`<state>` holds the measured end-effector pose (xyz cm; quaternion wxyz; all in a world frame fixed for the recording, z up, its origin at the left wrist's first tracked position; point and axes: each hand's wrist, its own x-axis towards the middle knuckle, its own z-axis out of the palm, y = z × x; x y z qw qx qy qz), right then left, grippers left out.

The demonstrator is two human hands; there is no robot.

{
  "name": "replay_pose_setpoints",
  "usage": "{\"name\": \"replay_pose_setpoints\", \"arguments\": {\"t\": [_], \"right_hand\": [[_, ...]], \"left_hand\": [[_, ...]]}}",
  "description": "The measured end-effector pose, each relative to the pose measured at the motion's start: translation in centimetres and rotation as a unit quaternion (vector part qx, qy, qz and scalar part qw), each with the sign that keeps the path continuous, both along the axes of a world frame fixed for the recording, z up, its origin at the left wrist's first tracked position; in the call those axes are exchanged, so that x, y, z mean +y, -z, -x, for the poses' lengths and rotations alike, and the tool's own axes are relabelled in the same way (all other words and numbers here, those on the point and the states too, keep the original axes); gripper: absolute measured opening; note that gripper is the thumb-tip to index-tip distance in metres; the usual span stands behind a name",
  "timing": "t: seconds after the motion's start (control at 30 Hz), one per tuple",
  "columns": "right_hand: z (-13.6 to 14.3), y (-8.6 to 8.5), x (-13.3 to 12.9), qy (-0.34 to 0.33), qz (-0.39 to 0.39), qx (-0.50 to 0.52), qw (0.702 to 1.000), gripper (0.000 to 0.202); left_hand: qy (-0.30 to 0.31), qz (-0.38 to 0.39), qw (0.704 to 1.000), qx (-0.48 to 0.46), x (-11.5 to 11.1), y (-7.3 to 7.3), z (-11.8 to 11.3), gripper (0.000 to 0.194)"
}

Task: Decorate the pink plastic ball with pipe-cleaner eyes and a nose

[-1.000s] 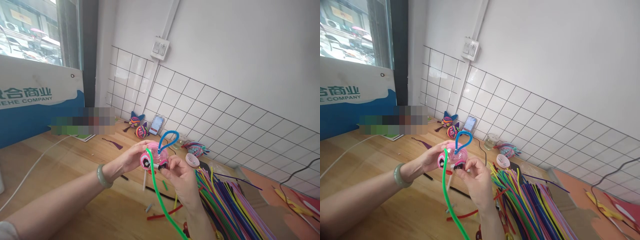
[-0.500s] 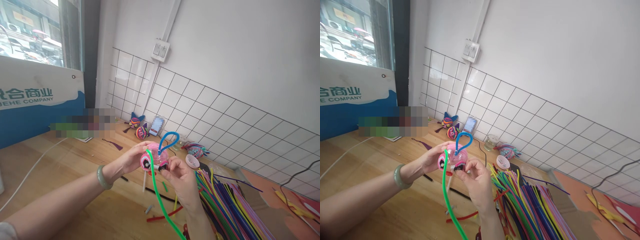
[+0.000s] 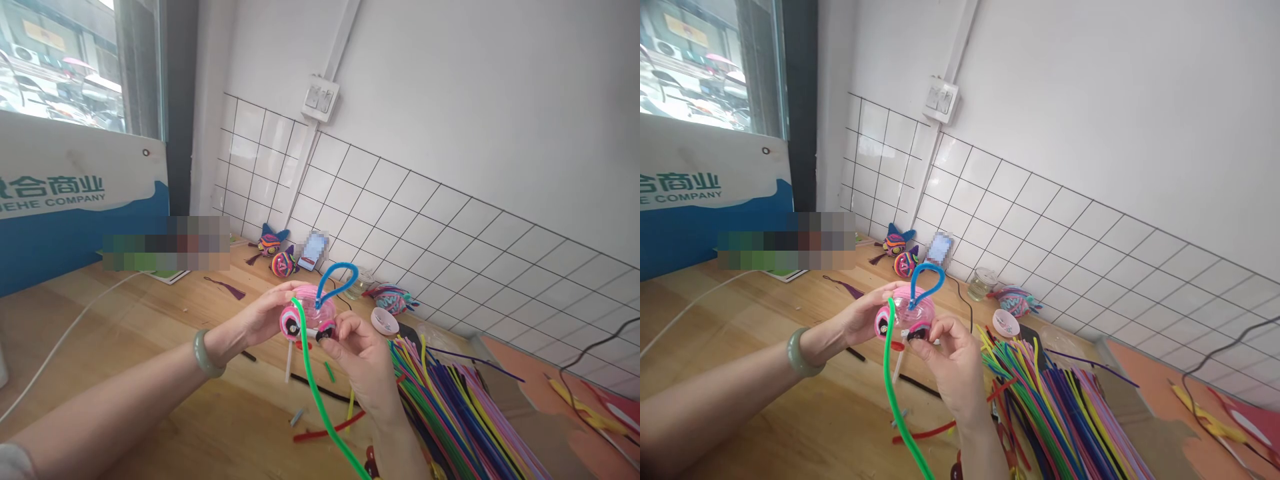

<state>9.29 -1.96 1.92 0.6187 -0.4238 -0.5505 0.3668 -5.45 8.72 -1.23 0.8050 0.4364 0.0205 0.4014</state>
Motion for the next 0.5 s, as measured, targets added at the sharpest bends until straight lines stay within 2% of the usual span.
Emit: {"name": "replay_pose_setpoints", "arguments": {"t": [0.5], "right_hand": [[-0.06,0.12,0.09,0.001,-0.008,-0.005,1.0,0.024]], "left_hand": [[0.004,-0.004,1.0,-0.003,0.07,0.1,0.06,0.033]]}}
